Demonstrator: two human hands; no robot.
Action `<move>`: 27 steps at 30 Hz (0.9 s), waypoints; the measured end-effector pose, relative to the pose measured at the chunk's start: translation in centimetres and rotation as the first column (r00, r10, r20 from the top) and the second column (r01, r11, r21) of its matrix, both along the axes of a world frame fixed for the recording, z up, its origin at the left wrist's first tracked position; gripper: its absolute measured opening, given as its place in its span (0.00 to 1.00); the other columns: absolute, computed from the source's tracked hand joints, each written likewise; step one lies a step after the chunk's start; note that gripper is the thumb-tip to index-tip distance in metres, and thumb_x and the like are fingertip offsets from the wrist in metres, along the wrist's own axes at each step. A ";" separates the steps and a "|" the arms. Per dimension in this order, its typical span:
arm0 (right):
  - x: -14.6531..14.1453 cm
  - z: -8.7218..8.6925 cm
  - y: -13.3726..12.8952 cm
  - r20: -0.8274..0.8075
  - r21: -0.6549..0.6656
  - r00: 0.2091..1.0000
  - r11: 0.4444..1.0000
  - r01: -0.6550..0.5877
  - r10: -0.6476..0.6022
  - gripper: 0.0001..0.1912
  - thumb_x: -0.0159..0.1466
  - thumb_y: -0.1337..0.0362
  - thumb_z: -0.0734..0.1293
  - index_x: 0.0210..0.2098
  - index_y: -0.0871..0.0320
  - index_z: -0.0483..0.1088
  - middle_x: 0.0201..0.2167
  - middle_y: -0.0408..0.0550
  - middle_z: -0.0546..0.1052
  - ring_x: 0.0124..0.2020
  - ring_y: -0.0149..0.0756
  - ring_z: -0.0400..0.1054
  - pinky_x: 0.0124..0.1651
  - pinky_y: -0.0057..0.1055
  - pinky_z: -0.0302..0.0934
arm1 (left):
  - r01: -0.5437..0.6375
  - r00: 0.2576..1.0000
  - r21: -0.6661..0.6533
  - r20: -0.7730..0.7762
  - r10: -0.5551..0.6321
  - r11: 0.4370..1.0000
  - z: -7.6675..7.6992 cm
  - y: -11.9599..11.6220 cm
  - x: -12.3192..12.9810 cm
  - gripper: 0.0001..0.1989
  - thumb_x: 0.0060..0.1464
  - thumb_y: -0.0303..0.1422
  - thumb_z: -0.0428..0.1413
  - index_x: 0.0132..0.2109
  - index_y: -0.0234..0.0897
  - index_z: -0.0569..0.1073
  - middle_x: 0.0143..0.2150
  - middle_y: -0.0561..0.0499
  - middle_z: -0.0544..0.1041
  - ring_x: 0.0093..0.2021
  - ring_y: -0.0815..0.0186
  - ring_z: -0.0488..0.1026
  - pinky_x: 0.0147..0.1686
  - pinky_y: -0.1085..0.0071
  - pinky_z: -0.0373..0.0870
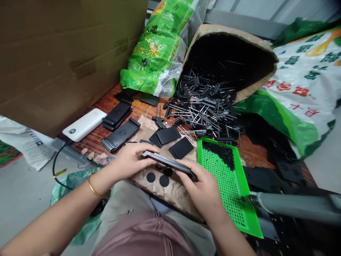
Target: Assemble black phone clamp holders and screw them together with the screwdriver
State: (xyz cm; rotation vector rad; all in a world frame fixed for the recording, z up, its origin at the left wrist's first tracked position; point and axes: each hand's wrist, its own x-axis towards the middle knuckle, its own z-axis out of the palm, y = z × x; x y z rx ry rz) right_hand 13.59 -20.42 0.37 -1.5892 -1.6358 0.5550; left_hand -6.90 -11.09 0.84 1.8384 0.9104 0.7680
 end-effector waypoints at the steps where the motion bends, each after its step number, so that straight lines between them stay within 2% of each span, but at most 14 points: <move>1: 0.2 0.1 0.1 0.058 0.036 0.998 0.998 -0.042 0.040 0.09 0.61 0.64 0.65 0.41 0.52 0.75 0.39 0.47 0.80 0.42 0.39 0.74 0.46 0.37 0.69 | 0.049 0.998 0.087 -0.048 -0.045 0.995 0.0 0.0 -0.2 0.08 0.48 0.32 0.61 0.38 0.39 0.78 0.37 0.51 0.81 0.38 0.64 0.77 0.41 0.70 0.70; 3: 0.3 0.1 0.1 0.144 0.091 0.987 0.992 -0.086 0.072 0.09 0.62 0.65 0.64 0.41 0.53 0.74 0.39 0.47 0.80 0.42 0.38 0.74 0.46 0.36 0.69 | 0.101 0.992 0.187 -0.098 -0.083 0.977 -0.3 -0.3 -0.2 0.07 0.51 0.33 0.59 0.39 0.40 0.79 0.37 0.50 0.82 0.38 0.64 0.78 0.41 0.70 0.71; 7: 0.0 0.1 0.0 0.233 0.158 0.969 0.980 -0.122 0.083 0.07 0.62 0.64 0.66 0.40 0.55 0.74 0.38 0.48 0.80 0.41 0.36 0.74 0.45 0.33 0.69 | 0.087 0.995 0.259 -0.067 -0.072 0.962 -1.4 -1.3 0.1 0.08 0.54 0.33 0.57 0.40 0.40 0.79 0.38 0.49 0.82 0.39 0.64 0.79 0.42 0.71 0.72; 11: -0.1 0.1 -0.1 0.240 0.194 0.964 0.967 -0.163 0.114 0.07 0.62 0.62 0.66 0.39 0.56 0.74 0.35 0.47 0.80 0.37 0.35 0.74 0.42 0.32 0.69 | 0.068 0.997 0.307 -0.051 -0.055 0.949 -2.0 -2.0 0.4 0.08 0.55 0.33 0.56 0.40 0.39 0.78 0.36 0.49 0.83 0.37 0.64 0.79 0.39 0.72 0.73; 15: 0.2 -0.1 0.0 0.210 0.159 0.969 0.973 -0.165 0.130 0.07 0.64 0.62 0.65 0.39 0.54 0.74 0.34 0.45 0.80 0.36 0.34 0.74 0.40 0.31 0.68 | 0.033 0.999 0.344 -0.048 -0.018 0.938 -2.1 -2.4 0.5 0.08 0.56 0.33 0.55 0.40 0.39 0.78 0.36 0.49 0.82 0.37 0.65 0.79 0.39 0.73 0.74; 19: 0.4 -0.2 0.2 0.252 0.109 0.952 0.972 -0.207 0.175 0.09 0.64 0.61 0.64 0.41 0.55 0.74 0.36 0.46 0.80 0.38 0.34 0.74 0.42 0.31 0.67 | 0.047 0.996 0.362 -0.093 -0.014 0.931 -2.1 -2.5 0.6 0.08 0.56 0.32 0.55 0.41 0.38 0.77 0.36 0.49 0.82 0.37 0.66 0.79 0.39 0.73 0.73; 23: 0.3 -0.2 0.3 0.314 0.157 0.929 0.954 -0.256 0.197 0.09 0.65 0.62 0.64 0.41 0.56 0.74 0.35 0.47 0.80 0.37 0.36 0.73 0.41 0.34 0.66 | 0.094 0.989 0.374 -0.141 -0.043 0.923 -1.9 -3.0 0.7 0.08 0.57 0.33 0.54 0.41 0.38 0.77 0.37 0.49 0.82 0.38 0.65 0.79 0.39 0.72 0.73; 27: 0.3 0.0 0.3 0.297 0.184 0.938 0.953 -0.239 0.178 0.08 0.64 0.64 0.64 0.39 0.56 0.75 0.31 0.47 0.79 0.34 0.36 0.72 0.38 0.35 0.66 | 0.048 0.995 0.307 -0.102 -0.018 0.950 -2.1 -3.4 1.1 0.08 0.57 0.32 0.53 0.41 0.38 0.76 0.39 0.49 0.82 0.39 0.65 0.78 0.40 0.71 0.72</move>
